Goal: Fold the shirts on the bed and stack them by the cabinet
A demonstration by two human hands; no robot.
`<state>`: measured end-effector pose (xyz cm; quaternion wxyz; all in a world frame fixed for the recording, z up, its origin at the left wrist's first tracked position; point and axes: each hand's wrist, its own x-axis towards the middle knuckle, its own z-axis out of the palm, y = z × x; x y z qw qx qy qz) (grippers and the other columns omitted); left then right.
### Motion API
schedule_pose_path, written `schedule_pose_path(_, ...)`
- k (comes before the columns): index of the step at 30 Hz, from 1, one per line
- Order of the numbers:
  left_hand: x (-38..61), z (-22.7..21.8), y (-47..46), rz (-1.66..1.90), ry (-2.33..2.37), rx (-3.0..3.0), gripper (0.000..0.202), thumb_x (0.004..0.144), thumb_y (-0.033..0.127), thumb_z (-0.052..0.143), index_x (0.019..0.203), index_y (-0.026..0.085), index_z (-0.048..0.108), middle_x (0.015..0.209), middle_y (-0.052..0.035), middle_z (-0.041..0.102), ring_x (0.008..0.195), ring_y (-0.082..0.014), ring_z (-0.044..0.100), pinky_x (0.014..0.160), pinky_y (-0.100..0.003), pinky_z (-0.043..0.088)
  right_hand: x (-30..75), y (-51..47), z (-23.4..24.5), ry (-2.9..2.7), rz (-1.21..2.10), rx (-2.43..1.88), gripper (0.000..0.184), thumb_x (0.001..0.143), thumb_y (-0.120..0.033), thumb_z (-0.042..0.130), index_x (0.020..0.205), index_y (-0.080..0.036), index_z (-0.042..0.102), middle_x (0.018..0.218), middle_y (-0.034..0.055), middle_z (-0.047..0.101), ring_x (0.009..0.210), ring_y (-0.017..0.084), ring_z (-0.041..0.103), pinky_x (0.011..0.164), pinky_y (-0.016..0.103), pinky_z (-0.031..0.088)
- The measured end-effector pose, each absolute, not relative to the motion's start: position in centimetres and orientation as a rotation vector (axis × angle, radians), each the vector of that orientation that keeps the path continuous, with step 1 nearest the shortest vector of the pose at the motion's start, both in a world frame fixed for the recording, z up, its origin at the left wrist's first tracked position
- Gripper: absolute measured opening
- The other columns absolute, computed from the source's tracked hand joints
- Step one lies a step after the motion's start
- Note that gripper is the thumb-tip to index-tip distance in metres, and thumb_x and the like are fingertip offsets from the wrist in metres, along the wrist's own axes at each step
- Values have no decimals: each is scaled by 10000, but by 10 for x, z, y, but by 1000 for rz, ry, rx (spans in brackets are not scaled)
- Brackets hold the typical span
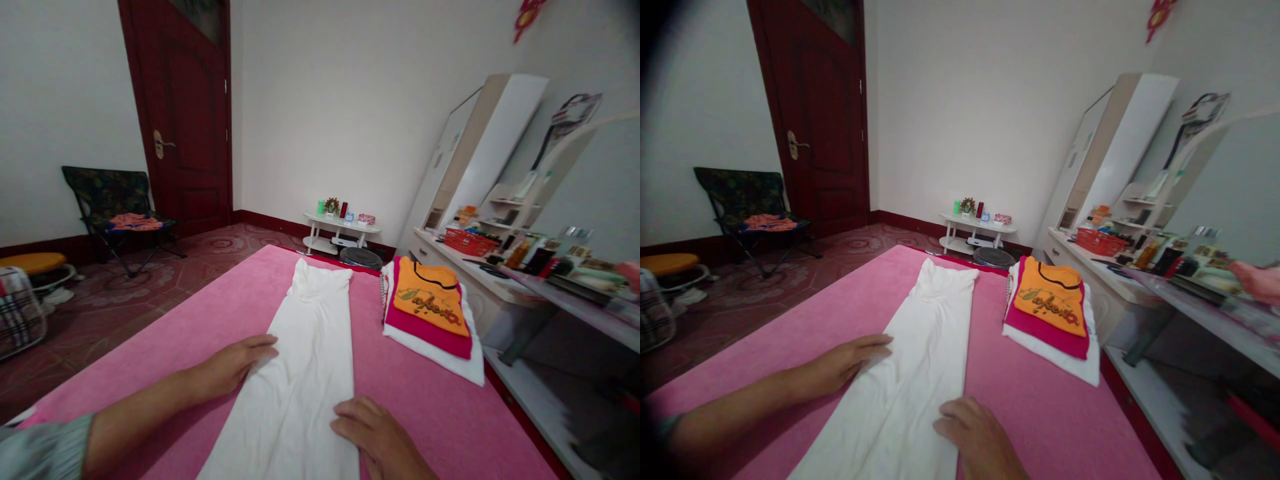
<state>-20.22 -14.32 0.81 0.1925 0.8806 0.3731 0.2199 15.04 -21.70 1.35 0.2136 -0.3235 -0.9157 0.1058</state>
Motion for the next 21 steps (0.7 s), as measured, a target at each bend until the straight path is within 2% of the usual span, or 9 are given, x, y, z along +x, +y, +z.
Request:
schedule_pose_path(2, -219, 19, -159, 568, 969, 2380, 379, 938, 257, 426, 1272, 325, 589, 1430, -48, 481, 1280, -225, 483, 1064, -370, 384, 170, -218, 8, -2604, 225, -839, 324, 864, -289, 544, 1178, -324, 614, 1209, 67, 657, 1088, 213, 621, 880, 321, 512)
schedule_pose_path(5, -230, 34, -180, 471, 876, 2304, 327, 916, 325, 498, 1212, 343, 634, 1454, -41, 450, 1296, -253, 463, 1041, -394, 399, 182, -221, 0, -2646, 149, -763, 368, 876, -351, 568, 1241, -400, 564, 1288, 36, 615, 1189, 226, 572, 944, 352, 494)
schedule_pose_path(9, -225, 31, -193, 453, 821, 2411, 328, 900, 382, 540, 1211, 343, 635, 1482, -39, 408, 1373, -260, 345, 1110, -427, 299, 166, -224, 4, -2667, 105, -794, 370, 882, -344, 555, 1252, -343, 577, 1327, 66, 581, 1219, 229, 548, 982, 388, 472)
schedule_pose_path(11, -220, 23, -193, 517, 839, 2476, 295, 911, 382, 520, 1172, 356, 655, 1433, -25, 473, 1395, -247, 300, 1127, -429, 268, 154, -225, 13, -2635, 143, -865, 300, 904, -328, 532, 1189, -328, 624, 1295, 62, 607, 1207, 216, 559, 1013, 407, 444)
schedule_pose_path(14, -213, 21, -194, 567, 867, 2505, 248, 928, 374, 490, 1068, 346, 693, 1217, -24, 648, 1335, -231, 398, 1146, -441, 221, 141, -231, 29, -2489, 250, -1019, 217, 927, -295, 504, 1063, -284, 673, 1118, 54, 706, 1079, 189, 640, 1032, 415, 423)
schedule_pose_path(17, -209, 35, -200, 585, 783, 2482, 263, 951, 357, 437, 996, 299, 690, 1005, -34, 716, 1152, -218, 565, 1133, -425, 244, 141, -241, 42, -2415, 326, -1099, 209, 927, -236, 473, 1009, -248, 664, 980, 46, 735, 937, 166, 682, 1005, 382, 449)
schedule_pose_path(21, -209, 40, -206, 649, 702, 2413, 268, 959, 346, 418, 962, 250, 669, 933, -49, 715, 1008, -207, 622, 1024, -348, 384, 156, -252, 41, -2514, 276, -950, 310, 898, -158, 467, 1163, -245, 604, 1170, 77, 676, 1092, 160, 624, 976, 315, 476)
